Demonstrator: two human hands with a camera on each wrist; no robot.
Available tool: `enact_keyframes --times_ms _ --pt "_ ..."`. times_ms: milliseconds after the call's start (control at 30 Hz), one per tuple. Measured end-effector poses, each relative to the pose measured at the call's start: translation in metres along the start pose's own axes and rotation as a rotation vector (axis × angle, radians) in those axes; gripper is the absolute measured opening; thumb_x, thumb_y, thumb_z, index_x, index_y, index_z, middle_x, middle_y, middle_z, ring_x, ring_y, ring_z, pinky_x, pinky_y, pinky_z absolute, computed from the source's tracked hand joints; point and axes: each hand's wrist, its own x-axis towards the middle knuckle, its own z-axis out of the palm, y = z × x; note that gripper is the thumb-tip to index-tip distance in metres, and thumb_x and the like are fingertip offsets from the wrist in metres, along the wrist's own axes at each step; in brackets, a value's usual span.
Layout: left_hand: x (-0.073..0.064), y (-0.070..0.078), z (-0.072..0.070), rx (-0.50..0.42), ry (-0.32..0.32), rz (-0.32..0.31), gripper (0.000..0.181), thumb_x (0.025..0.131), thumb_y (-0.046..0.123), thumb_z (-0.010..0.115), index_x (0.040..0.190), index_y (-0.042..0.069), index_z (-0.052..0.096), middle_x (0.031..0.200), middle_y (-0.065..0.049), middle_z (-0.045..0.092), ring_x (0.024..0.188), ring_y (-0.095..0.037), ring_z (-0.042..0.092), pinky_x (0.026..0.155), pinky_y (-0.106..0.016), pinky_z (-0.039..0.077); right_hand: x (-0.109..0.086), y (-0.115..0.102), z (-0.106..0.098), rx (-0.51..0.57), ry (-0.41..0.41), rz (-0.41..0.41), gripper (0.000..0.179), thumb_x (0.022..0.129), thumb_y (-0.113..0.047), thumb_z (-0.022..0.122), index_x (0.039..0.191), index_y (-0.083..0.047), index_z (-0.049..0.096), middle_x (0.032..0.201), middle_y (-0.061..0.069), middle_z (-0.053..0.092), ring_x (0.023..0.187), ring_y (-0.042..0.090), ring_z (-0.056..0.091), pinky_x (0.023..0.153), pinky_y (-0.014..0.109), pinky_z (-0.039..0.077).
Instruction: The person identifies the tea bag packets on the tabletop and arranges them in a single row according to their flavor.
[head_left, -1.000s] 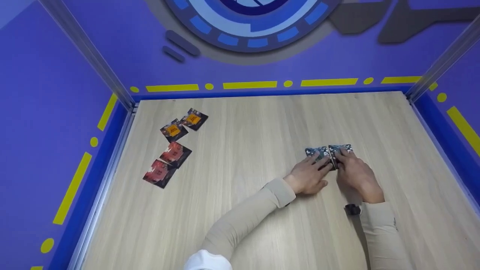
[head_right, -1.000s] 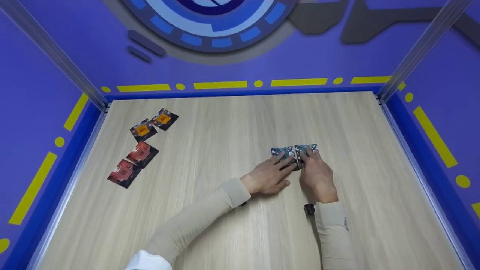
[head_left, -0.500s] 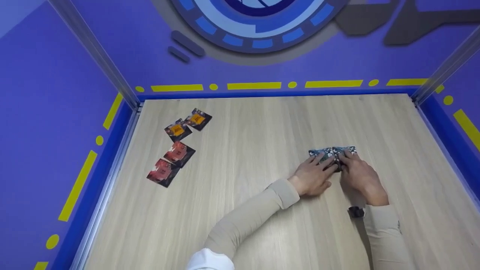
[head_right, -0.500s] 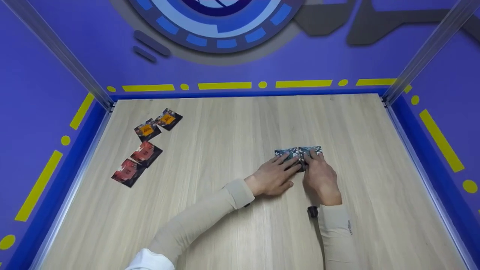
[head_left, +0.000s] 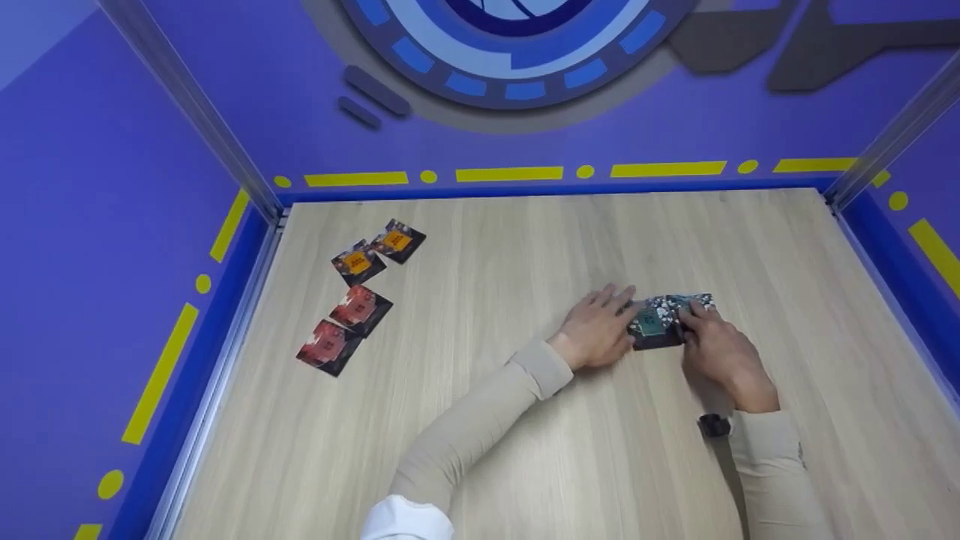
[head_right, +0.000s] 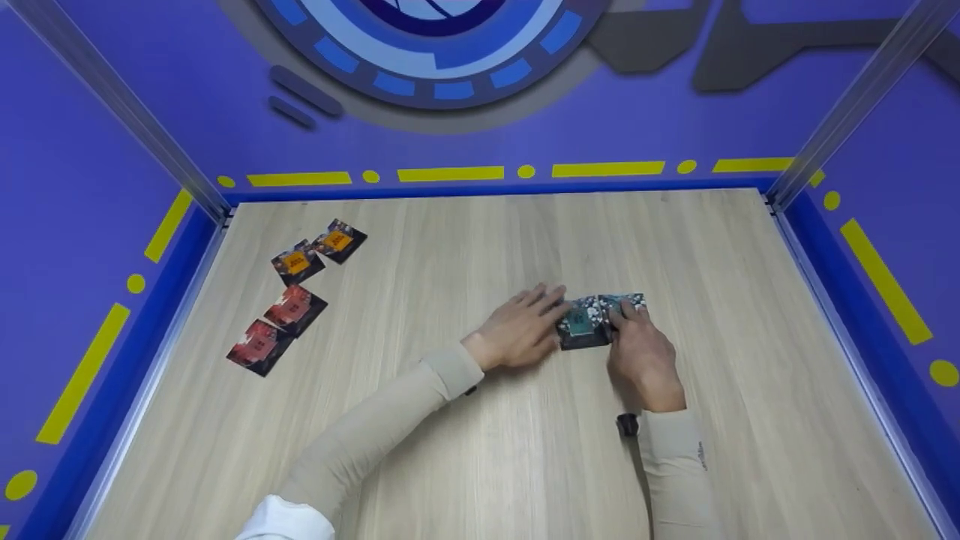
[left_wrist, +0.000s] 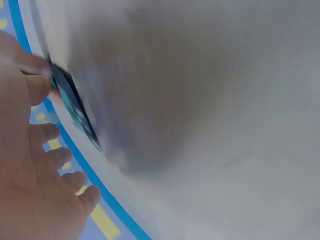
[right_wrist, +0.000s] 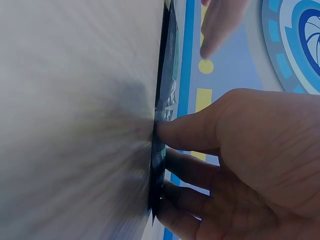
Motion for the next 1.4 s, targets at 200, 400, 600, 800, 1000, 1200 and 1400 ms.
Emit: enact_keyframes --times_ms 200,400,600,800,1000,1200,1400 --pt "-0.003 -0.05 0.0 -0.056 -0.008 -0.137 0.061 0.115 0.041 0.036 0.17 0.018 0.029 0.178 -0.007 0.024 0.164 -0.032 0.024 0.134 -0.043 0.024 0.0 0.0 0.0 0.003 0.0 0.009 0.051 0.107 -0.009 0.049 0.156 0.005 0.048 0.166 0.034 0.034 0.149 0.062 0.032 0.114 0.076 0.036" --pt "-0.009 -0.101 -0.003 -0.175 0.009 -0.273 0.062 0.115 0.04 0.038 0.17 0.013 0.029 0.179 -0.012 0.021 0.165 -0.037 0.02 0.134 -0.05 0.022 0.001 0.001 0.0 -0.003 -0.003 -0.002 0.051 0.107 -0.009 0.049 0.156 0.006 0.048 0.165 0.035 0.034 0.149 0.062 0.032 0.113 0.077 0.036" --pt "-0.016 -0.146 -0.002 -0.186 0.073 -0.404 0.061 0.114 0.037 0.041 0.169 0.012 0.03 0.178 -0.014 0.023 0.165 -0.039 0.02 0.134 -0.052 0.021 0.001 0.003 -0.001 -0.016 0.004 -0.01 0.05 0.107 -0.008 0.052 0.155 0.006 0.049 0.164 0.035 0.036 0.148 0.062 0.034 0.11 0.076 0.04" --pt "-0.036 -0.191 0.002 -0.177 0.097 -0.522 0.061 0.114 0.035 0.045 0.168 0.01 0.032 0.177 -0.017 0.025 0.164 -0.042 0.021 0.134 -0.054 0.021 0.002 0.002 0.002 -0.006 0.016 -0.017 0.049 0.107 -0.008 0.052 0.154 0.006 0.05 0.164 0.034 0.037 0.148 0.061 0.034 0.111 0.075 0.04" --pt "-0.059 -0.23 0.014 -0.204 0.106 -0.64 0.062 0.113 0.036 0.047 0.168 0.009 0.033 0.177 -0.018 0.021 0.163 -0.044 0.019 0.133 -0.055 0.022 0.0 0.001 0.002 -0.002 0.022 -0.012 0.049 0.106 -0.008 0.052 0.153 0.006 0.051 0.164 0.033 0.037 0.149 0.061 0.035 0.11 0.075 0.041" --pt "-0.087 -0.256 0.03 -0.235 0.085 -0.758 0.064 0.114 0.037 0.042 0.17 0.01 0.026 0.179 -0.017 0.015 0.164 -0.046 0.014 0.134 -0.057 0.018 0.0 0.002 0.002 0.002 0.015 -0.012 0.05 0.106 -0.007 0.052 0.154 0.006 0.05 0.164 0.034 0.037 0.149 0.061 0.034 0.11 0.075 0.041" --pt "-0.104 -0.27 0.04 -0.292 0.066 -0.819 0.067 0.115 0.039 0.036 0.172 0.008 0.019 0.18 -0.019 0.008 0.165 -0.047 0.007 0.134 -0.059 0.012 0.001 0.002 0.002 -0.005 0.022 -0.012 0.05 0.106 -0.007 0.052 0.154 0.006 0.05 0.164 0.034 0.037 0.148 0.062 0.034 0.109 0.076 0.041"
